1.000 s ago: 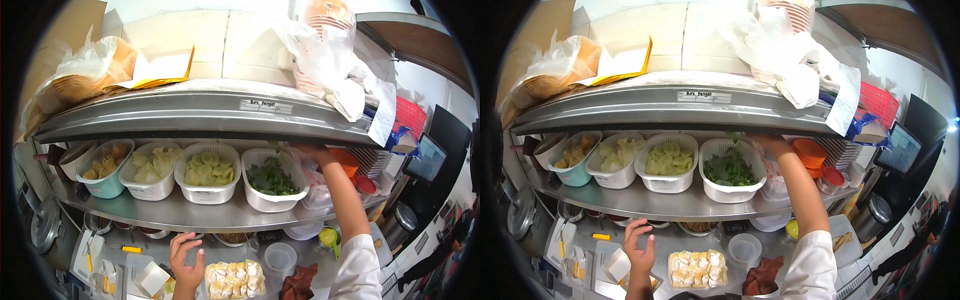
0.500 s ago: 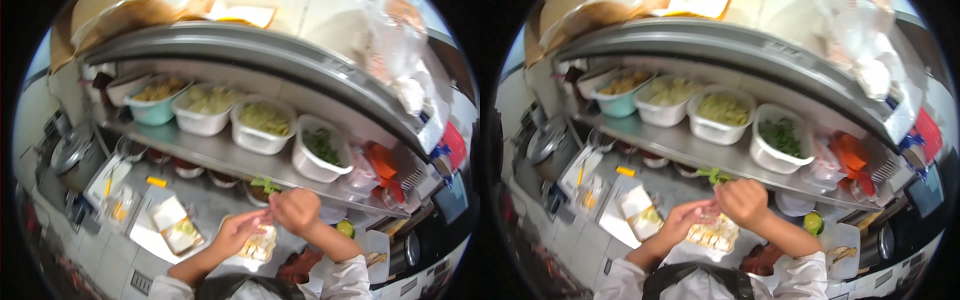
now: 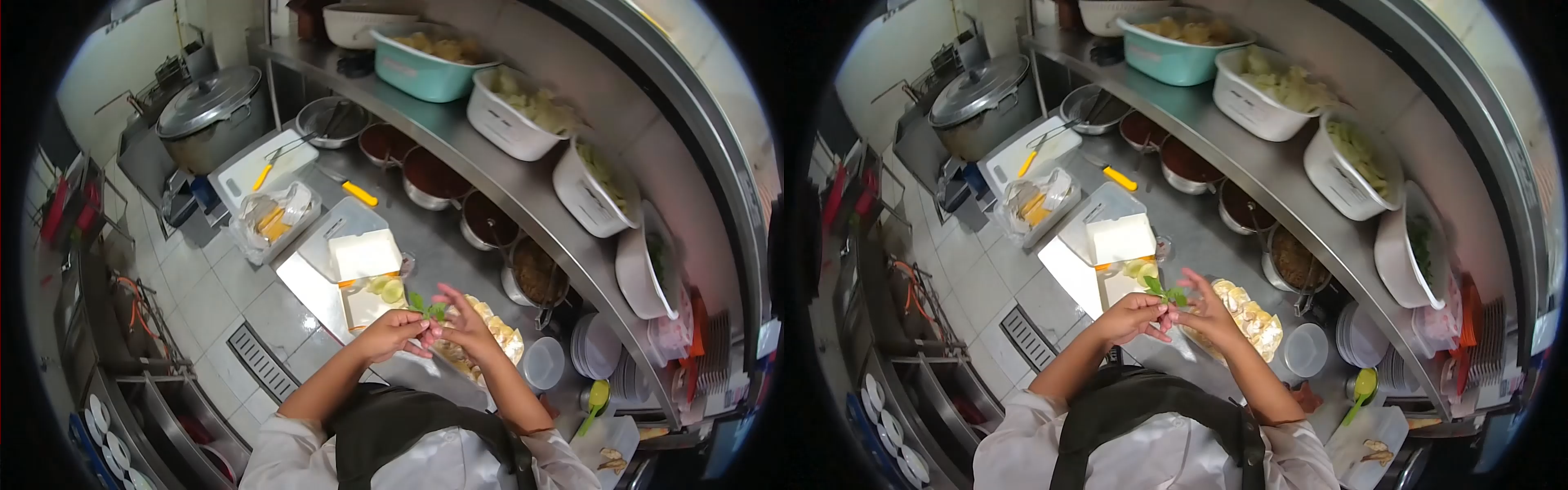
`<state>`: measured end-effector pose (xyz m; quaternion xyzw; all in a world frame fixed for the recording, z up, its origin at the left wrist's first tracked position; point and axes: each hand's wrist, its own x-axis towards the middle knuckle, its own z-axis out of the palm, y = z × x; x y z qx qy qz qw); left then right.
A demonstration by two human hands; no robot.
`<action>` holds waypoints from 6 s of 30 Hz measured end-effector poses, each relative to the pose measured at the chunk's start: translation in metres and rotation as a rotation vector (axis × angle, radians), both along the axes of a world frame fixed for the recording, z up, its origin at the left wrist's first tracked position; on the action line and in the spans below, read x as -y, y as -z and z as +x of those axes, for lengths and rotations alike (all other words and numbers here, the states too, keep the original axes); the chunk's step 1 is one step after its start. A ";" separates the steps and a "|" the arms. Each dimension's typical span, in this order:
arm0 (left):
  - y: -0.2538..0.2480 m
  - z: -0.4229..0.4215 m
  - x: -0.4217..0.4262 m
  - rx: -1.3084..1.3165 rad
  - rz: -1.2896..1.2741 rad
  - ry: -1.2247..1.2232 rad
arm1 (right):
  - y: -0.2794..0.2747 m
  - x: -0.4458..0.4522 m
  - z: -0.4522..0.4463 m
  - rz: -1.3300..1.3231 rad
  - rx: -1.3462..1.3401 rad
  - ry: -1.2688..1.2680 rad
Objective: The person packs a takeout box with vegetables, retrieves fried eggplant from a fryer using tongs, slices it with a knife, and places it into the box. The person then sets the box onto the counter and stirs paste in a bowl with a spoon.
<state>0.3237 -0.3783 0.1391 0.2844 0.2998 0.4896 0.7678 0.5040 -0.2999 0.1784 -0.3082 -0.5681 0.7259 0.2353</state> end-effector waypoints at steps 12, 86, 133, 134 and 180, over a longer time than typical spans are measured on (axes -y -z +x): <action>0.133 -0.066 -0.026 -0.544 0.040 -0.233 | 0.105 -0.071 -0.091 0.133 0.439 -0.106; 0.155 0.101 0.024 -0.622 0.059 -0.500 | 0.178 0.120 0.316 0.000 0.380 0.982; 0.163 -0.110 0.045 -1.279 0.009 -0.398 | 0.124 0.036 -0.115 0.816 1.051 -0.278; 0.165 -0.109 0.043 -1.365 0.063 -0.407 | 0.125 0.037 -0.113 0.869 0.966 -0.249; 0.190 -0.435 0.039 -0.548 -0.452 -1.238 | 0.193 0.038 -0.315 1.233 0.822 0.105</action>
